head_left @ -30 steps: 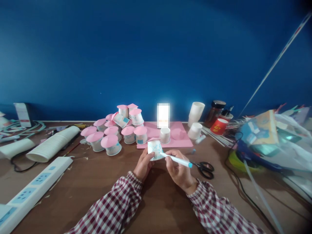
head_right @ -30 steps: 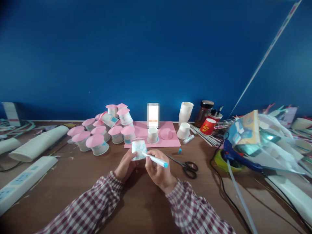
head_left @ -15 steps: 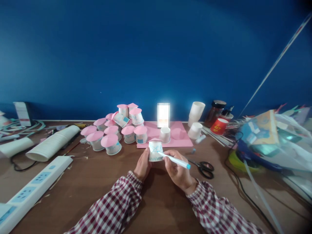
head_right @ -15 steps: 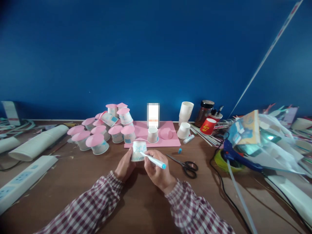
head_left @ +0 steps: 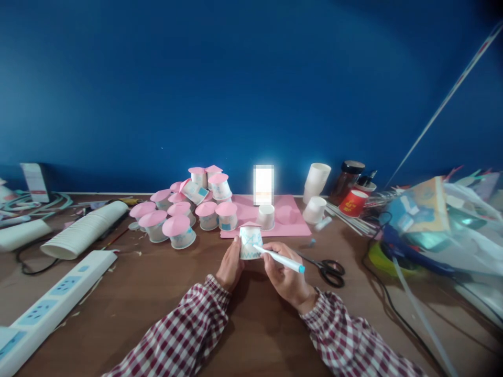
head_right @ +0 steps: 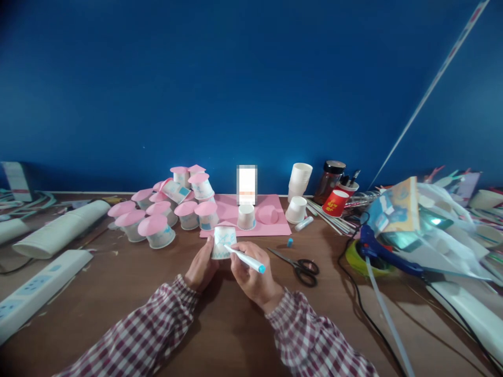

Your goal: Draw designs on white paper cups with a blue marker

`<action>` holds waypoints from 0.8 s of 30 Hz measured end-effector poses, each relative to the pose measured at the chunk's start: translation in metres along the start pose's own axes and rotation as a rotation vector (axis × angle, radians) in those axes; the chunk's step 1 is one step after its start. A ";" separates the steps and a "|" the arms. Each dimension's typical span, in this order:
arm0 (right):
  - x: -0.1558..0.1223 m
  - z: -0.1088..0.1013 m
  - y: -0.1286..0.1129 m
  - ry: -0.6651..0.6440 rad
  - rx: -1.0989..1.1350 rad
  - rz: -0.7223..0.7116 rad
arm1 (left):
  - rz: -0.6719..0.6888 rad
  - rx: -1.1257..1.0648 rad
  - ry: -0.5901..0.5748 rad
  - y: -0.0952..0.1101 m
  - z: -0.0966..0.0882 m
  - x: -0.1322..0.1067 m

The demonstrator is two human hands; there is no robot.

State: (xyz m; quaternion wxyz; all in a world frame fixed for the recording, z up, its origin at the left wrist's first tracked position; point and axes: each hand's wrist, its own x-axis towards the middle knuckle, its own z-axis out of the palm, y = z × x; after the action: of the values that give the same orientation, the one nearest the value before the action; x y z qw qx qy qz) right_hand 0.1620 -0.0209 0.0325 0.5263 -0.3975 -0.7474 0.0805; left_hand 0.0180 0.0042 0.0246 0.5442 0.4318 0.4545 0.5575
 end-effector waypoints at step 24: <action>-0.001 0.001 0.002 -0.003 -0.016 0.006 | -0.009 -0.050 -0.043 -0.006 -0.001 0.002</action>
State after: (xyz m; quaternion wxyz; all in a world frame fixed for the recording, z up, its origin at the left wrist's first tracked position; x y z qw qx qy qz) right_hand 0.1621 -0.0197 0.0303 0.5218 -0.4039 -0.7475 0.0765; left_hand 0.0183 0.0063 0.0180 0.5667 0.4280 0.4306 0.5569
